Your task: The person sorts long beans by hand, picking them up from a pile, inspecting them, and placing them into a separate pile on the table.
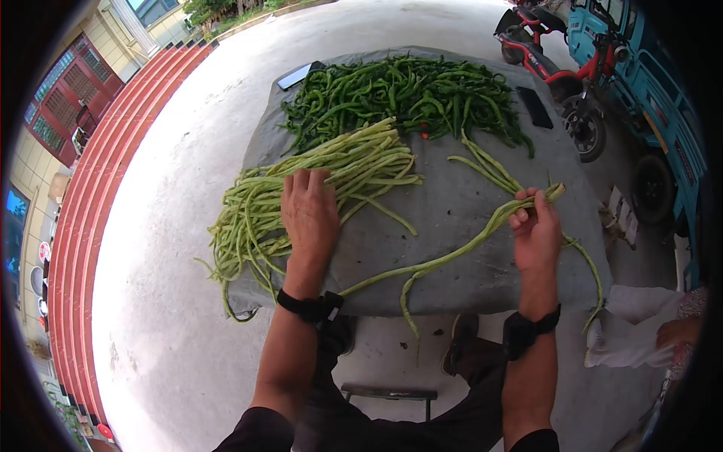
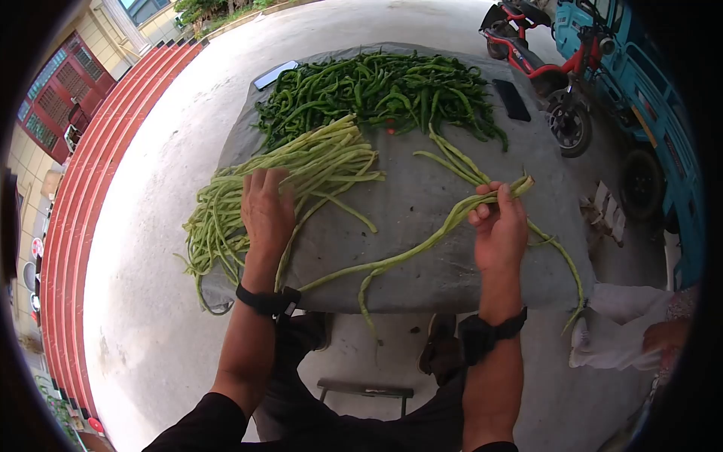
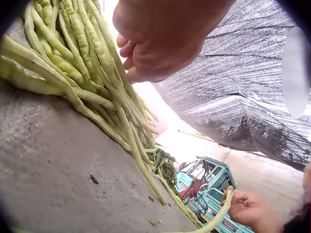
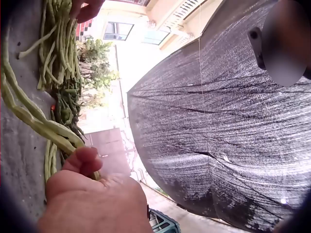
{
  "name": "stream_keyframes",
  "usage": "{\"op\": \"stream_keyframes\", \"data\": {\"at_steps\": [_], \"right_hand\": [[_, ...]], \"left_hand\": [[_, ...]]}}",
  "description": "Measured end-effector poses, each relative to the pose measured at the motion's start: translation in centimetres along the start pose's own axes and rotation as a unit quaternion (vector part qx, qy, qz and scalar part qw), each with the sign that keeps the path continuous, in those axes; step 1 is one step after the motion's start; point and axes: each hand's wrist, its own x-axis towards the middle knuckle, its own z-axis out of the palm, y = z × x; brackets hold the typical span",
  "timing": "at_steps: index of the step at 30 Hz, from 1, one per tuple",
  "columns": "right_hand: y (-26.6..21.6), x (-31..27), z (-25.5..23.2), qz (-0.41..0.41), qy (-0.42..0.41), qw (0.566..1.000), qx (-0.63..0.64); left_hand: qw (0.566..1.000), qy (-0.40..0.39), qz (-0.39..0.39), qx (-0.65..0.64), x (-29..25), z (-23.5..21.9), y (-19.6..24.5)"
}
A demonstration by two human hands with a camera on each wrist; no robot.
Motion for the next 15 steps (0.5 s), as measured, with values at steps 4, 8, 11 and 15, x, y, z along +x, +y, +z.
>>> {"op": "stream_keyframes", "data": {"at_steps": [4, 8, 11, 15], "right_hand": [[0.2, -0.4, 0.6, 0.008, -0.013, 1.000, -0.006], [0.5, -0.8, 0.8, 0.024, -0.026, 0.999, -0.013], [0.6, -0.9, 1.0, 0.036, -0.038, 0.999, -0.015], [0.5, -1.2, 1.5, 0.058, -0.060, 0.996, -0.014]], "left_hand": [[1.000, 0.015, 0.018, 0.019, 0.4, 1.3, -0.1], [0.999, -0.005, 0.018, 0.047, 0.7, 1.7, -0.4], [0.999, 0.017, 0.017, 0.048, 0.9, 1.9, -0.8], [0.999, 0.042, -0.002, 0.013, 1.4, 1.1, -0.2]]}}
